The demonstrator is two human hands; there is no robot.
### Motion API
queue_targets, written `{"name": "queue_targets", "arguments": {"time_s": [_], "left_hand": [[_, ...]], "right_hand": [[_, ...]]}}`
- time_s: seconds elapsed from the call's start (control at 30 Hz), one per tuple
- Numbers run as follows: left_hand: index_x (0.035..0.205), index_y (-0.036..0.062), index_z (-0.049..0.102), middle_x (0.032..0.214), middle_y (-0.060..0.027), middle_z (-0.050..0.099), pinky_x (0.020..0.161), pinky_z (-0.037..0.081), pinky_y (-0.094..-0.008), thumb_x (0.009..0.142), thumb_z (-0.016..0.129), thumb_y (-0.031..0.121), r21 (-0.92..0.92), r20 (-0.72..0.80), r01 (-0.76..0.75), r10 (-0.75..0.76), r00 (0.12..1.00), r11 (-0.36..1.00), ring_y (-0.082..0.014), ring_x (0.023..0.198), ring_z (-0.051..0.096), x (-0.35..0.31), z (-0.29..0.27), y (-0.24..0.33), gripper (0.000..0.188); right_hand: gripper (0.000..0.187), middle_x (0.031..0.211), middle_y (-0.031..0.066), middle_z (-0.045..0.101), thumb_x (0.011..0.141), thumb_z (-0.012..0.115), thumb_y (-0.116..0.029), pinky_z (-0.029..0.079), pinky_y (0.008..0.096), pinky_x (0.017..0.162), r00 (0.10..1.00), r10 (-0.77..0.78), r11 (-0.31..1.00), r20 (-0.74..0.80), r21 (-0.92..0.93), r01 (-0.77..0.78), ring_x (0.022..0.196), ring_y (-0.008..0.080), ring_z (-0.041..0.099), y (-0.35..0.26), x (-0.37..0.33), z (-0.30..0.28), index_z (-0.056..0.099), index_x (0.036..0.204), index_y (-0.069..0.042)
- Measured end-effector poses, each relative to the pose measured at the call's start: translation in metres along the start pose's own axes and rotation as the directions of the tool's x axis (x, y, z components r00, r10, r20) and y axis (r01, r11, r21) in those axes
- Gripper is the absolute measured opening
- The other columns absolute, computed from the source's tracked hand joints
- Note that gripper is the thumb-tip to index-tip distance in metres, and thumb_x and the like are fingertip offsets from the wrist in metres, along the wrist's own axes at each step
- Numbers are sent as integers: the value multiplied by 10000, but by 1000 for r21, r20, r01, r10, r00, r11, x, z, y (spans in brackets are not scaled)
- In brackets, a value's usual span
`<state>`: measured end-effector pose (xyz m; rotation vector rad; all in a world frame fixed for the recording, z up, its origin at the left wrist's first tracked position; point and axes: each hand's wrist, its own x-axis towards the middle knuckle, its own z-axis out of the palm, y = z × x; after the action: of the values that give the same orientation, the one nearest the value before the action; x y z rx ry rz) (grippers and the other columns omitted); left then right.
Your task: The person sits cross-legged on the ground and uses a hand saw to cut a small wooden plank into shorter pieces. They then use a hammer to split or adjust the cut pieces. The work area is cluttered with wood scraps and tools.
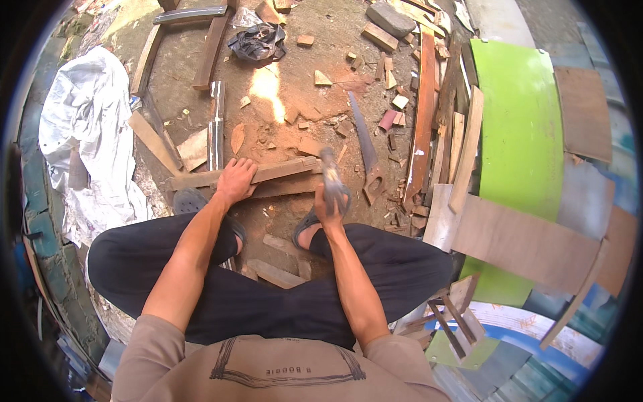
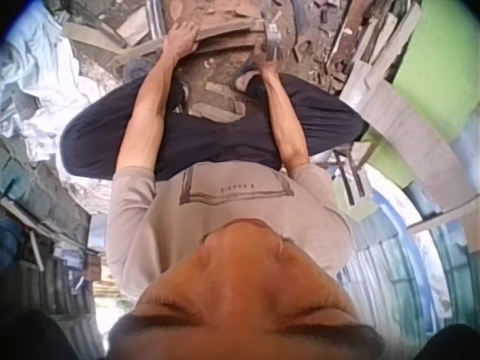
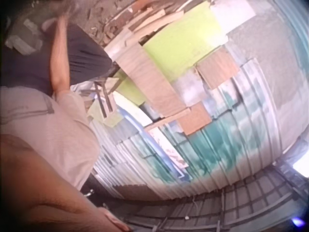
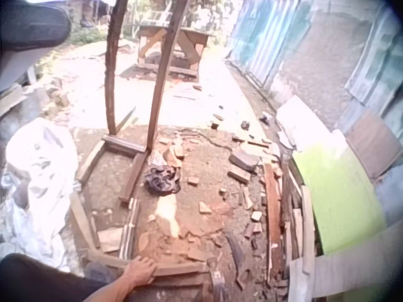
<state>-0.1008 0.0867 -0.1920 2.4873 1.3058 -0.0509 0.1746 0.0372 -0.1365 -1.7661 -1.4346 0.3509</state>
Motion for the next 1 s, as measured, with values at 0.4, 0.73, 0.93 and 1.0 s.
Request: {"name": "queue_targets", "arguments": {"time_s": [0.4,0.73,0.93,1.0], "left_hand": [[1110,98,603,1068,-59,599,942,433,-379,763,793,316,24,-29,31,-31,999,999,-231,1094,575,-1,7,-2,452],[1080,71,596,1060,-104,584,925,431,-408,798,757,288,7,4,0,0,1000,1000,-282,1078,574,10,2,1,390],[1110,79,615,1069,-91,599,905,461,-421,791,771,288,3,-19,22,-22,1000,1000,-289,1075,589,7,5,0,412],[1158,75,616,1097,-108,620,907,487,-433,806,768,272,-82,-56,31,-35,998,996,-315,1072,610,4,6,2,431]], "right_hand": [[249,551,-15,489,966,641,-81,339,278,408,957,262,801,127,525,-289,424,73,433,-78,71,-57,549,736,-58],[370,961,321,704,841,658,-331,529,523,877,617,745,666,254,-334,-667,989,484,682,30,-4,10,740,1017,-16],[359,954,303,714,833,667,-322,525,504,860,570,786,618,239,-308,-723,976,458,694,41,-24,-11,733,994,-8],[366,932,271,726,827,692,-329,531,477,853,526,823,567,216,-257,-782,949,429,704,47,-45,-6,726,987,-2]]}}
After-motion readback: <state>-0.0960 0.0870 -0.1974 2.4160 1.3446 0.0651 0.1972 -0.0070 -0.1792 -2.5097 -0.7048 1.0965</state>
